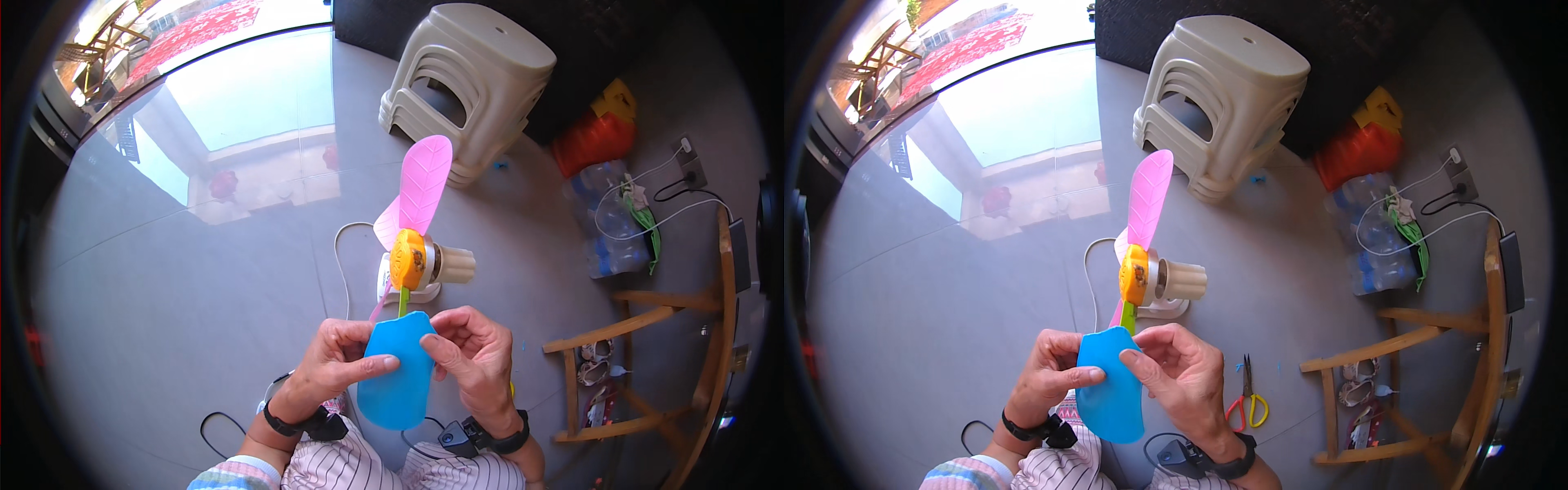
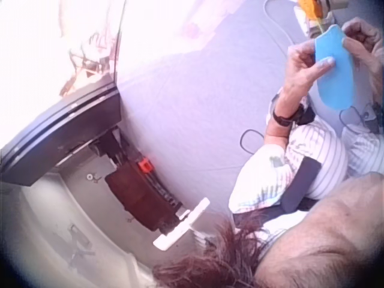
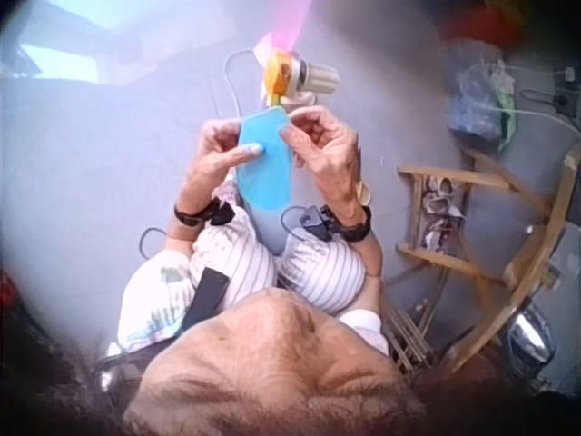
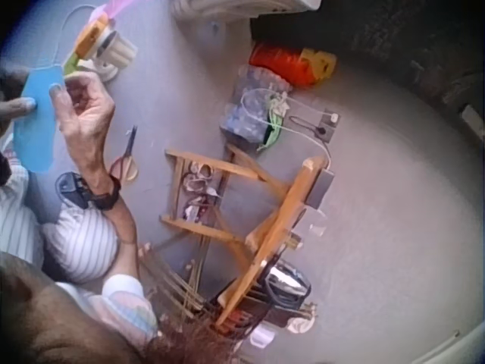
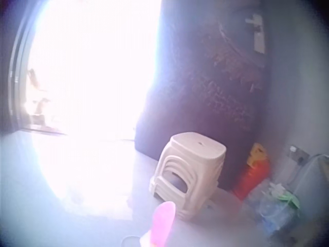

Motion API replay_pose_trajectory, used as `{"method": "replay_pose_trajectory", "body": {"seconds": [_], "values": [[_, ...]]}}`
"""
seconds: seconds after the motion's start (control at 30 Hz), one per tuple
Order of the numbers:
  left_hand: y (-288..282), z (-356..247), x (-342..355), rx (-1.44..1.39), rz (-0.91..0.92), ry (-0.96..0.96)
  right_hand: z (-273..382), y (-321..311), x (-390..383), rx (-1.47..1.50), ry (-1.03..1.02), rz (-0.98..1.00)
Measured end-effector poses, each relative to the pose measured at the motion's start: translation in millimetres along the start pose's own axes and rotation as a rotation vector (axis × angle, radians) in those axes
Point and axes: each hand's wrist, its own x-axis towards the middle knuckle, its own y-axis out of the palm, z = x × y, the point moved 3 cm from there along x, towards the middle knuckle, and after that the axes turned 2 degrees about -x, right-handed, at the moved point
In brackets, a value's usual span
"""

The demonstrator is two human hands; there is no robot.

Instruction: The person trims the edge of a plastic fan blade with scissors and fits the blade back onto the motor hub of a colorful toy fan.

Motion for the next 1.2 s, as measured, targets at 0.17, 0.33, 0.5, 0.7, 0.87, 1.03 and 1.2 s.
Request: {"method": "replay_pose_trajectory", "body": {"seconds": [0.17,0.33,0.5,0.7,0.87,1.03,1.2], "values": [[8,5,4,0.008,-0.009,0.105,3,0,-5,-0.024,0.001,0.022],[9,7,6,0.051,-0.057,0.119,-1,0,-9,-0.135,0.009,0.032],[11,13,8,0.060,-0.074,0.196,-3,3,-11,-0.232,-0.024,-0.029],[11,10,7,0.120,-0.088,0.241,-2,3,-10,-0.188,-0.062,-0.018],[18,1,4,0.018,-0.078,0.162,-1,-6,-11,0.012,-0.020,-0.017],[18,-3,-5,0.038,0.040,-0.078,-6,-4,-13,0.062,-0.041,-0.086],[23,-2,-5,0.072,0.008,-0.031,1,-19,-21,0.070,-0.045,-0.076]]}}
